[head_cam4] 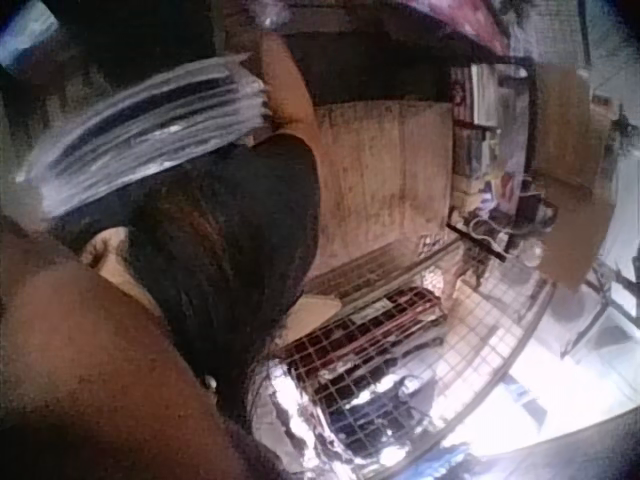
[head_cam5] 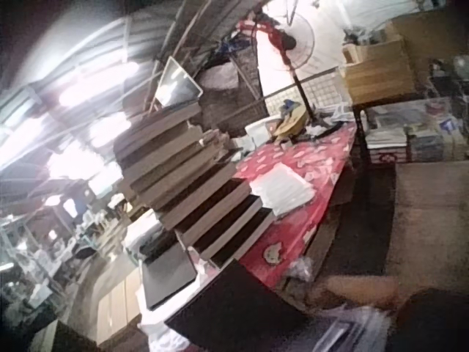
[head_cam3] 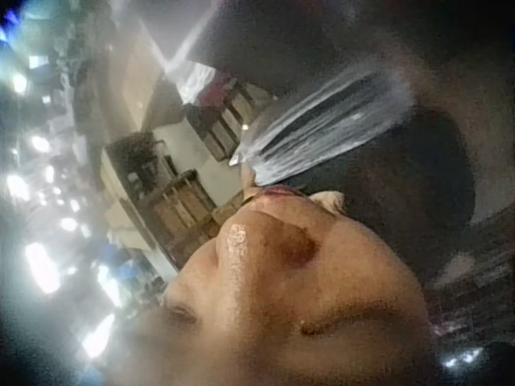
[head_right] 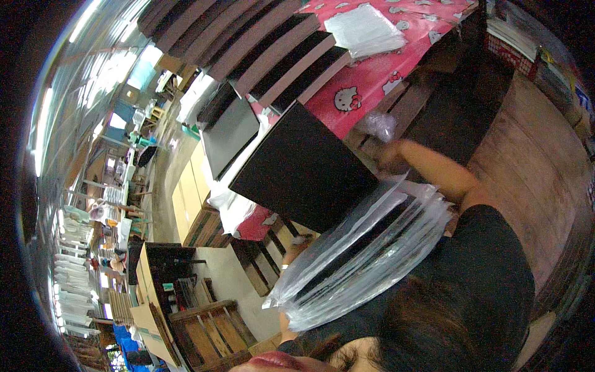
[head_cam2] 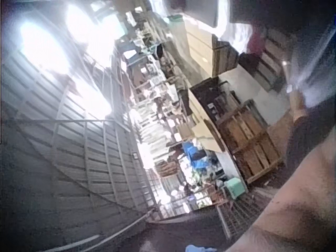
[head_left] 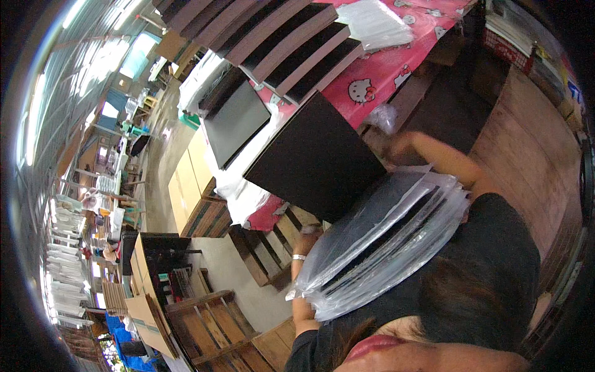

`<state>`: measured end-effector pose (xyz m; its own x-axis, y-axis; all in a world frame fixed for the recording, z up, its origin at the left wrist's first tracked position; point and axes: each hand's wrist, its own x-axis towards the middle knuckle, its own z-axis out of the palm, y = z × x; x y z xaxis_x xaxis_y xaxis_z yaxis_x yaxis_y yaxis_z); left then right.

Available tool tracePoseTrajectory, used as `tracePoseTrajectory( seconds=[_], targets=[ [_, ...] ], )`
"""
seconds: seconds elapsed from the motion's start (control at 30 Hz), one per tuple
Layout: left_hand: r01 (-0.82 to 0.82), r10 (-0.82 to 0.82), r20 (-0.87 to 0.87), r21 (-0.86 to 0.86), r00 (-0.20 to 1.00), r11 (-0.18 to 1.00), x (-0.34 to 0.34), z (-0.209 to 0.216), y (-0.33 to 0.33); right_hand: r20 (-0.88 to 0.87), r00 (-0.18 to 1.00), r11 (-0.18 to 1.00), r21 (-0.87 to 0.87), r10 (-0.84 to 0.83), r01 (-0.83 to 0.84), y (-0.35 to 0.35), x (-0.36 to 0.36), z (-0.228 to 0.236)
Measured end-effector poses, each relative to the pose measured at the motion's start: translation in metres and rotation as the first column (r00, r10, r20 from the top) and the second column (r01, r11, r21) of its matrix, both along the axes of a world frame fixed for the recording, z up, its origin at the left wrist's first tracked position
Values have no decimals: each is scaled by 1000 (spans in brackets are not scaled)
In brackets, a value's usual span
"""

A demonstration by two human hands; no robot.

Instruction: The person places paper bags into clear plastic sleeves by hand, sliding them into a stack.

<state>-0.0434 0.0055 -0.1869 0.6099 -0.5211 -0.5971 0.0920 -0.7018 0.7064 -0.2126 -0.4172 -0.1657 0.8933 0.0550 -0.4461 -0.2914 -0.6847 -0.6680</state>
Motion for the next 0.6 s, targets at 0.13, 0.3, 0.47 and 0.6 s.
tracePoseTrajectory(
  seconds=[0.13,0.3,0.47,0.6],
  targets=[
    [72,-78,4,-405,997,911,-4,145,-17,289,947,916,325,139,-234,41,60,151],
    [-109,109,-77,-937,991,331,-61,245,-74,769,636,844,295,69,-448,170,69,219],
    [-137,254,-57,-940,966,311,-34,240,-82,687,646,808,561,-333,-180,140,71,237],
    [-176,267,-109,-954,957,241,-27,232,-93,830,522,945,301,-196,-125,180,64,220]
  ],
)
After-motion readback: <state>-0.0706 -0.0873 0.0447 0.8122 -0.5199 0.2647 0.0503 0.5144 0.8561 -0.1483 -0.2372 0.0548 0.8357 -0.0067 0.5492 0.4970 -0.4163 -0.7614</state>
